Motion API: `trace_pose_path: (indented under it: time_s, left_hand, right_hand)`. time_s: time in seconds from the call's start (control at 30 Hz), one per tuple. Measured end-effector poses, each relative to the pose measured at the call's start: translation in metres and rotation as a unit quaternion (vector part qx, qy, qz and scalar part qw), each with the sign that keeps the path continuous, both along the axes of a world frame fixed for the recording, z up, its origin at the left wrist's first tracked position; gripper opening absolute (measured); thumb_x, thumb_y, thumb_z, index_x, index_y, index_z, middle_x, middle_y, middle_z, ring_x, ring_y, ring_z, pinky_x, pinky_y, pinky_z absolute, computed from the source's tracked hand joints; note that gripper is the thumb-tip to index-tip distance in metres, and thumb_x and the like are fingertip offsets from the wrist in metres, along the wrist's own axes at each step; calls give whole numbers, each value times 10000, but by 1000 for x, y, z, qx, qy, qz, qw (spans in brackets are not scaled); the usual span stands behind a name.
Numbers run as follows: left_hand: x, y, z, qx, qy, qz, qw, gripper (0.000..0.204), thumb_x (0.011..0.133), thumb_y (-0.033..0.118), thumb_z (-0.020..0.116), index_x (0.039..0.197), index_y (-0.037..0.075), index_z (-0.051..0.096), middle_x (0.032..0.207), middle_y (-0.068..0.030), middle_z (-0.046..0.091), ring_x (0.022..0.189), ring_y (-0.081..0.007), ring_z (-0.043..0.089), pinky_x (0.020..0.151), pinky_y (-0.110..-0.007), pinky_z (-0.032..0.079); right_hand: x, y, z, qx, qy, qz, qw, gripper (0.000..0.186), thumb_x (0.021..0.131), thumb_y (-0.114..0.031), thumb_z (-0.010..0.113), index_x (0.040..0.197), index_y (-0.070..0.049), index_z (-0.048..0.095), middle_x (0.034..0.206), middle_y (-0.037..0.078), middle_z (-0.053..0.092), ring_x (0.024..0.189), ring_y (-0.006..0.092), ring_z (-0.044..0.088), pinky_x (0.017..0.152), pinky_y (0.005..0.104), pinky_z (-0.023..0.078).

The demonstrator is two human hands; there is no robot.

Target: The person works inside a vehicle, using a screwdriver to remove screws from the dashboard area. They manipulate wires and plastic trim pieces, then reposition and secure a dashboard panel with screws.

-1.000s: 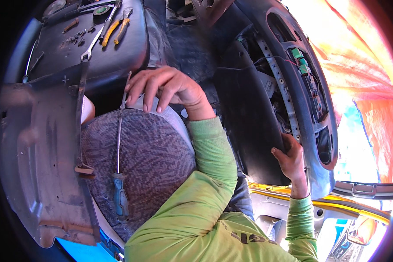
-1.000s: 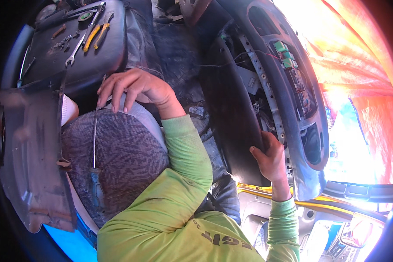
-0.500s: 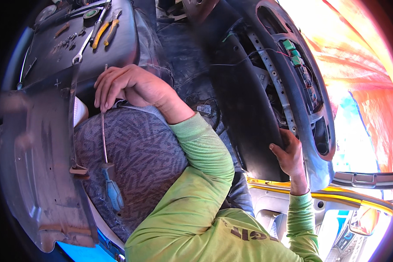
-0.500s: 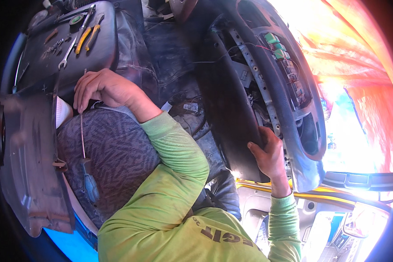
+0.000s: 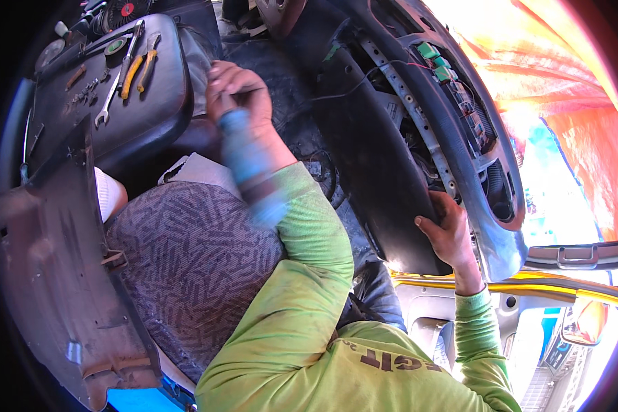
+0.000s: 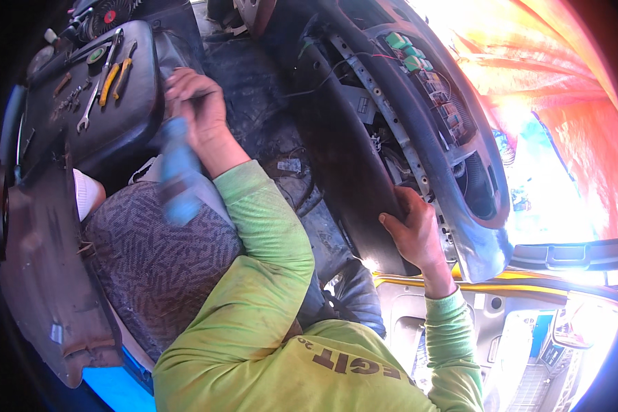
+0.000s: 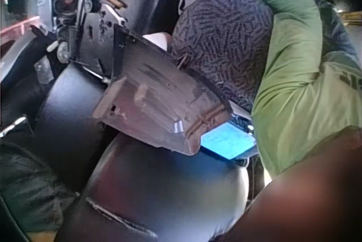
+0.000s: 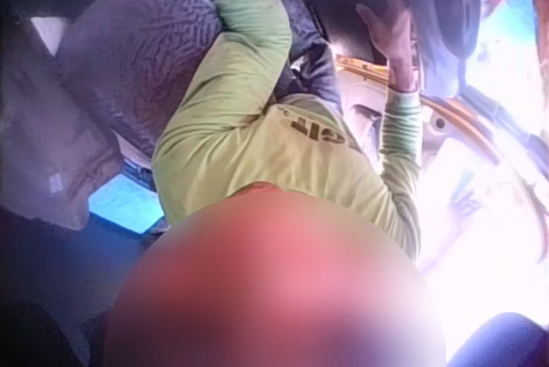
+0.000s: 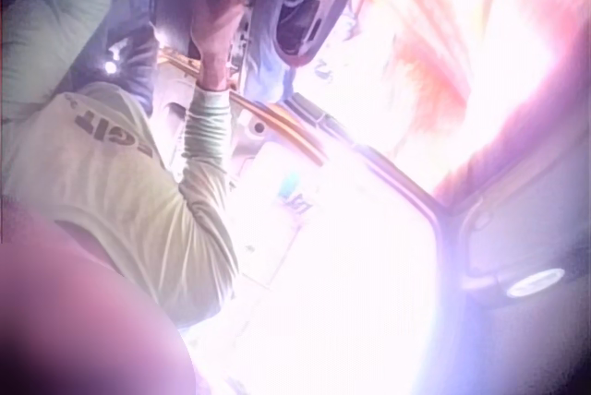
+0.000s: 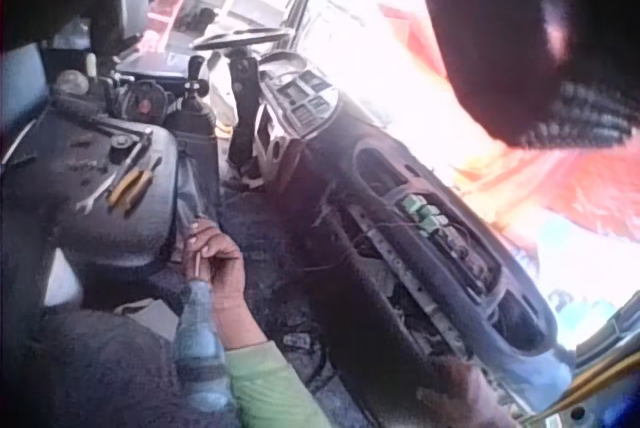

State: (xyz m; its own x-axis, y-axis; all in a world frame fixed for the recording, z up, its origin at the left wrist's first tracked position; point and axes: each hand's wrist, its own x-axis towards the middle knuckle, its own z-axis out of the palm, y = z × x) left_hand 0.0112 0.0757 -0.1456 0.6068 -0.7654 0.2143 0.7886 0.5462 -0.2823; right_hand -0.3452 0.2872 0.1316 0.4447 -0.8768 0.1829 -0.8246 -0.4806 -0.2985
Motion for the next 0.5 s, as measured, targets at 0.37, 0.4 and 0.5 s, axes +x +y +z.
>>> trace_pose_path:
  time_s: [0.37, 0.4, 0.5]
  left_hand:
    - [40, -94, 126, 151, -29, -24, 988, 300, 1127, 318, 441, 1044, 78, 600, 924, -51, 661, 742, -195, 642, 687, -368, 539]
    - [28, -91, 135, 179, -57, -79, 979, 263, 1103, 288, 486, 1076, 58, 611, 940, -74, 676, 766, -215, 662, 691, -387, 558]
    - [-10, -73, 141, 242, -144, -196, 939, 242, 1059, 237, 575, 1154, 17, 615, 970, -121, 689, 830, -261, 694, 722, -441, 592]
  right_hand:
    - [-16, 11, -8, 77, -39, -60, 994, 458, 796, -45, 735, 1231, 45, 624, 985, 226, 722, 946, 400, 721, 859, 441, 545]
    - [-16, 12, -10, 79, -39, -63, 994, 459, 797, -52, 736, 1229, 49, 620, 981, 246, 711, 951, 416, 713, 859, 449, 541]
    - [-15, 11, -16, 95, -38, -73, 992, 470, 800, -69, 735, 1236, 55, 609, 983, 277, 694, 974, 443, 695, 863, 458, 533]
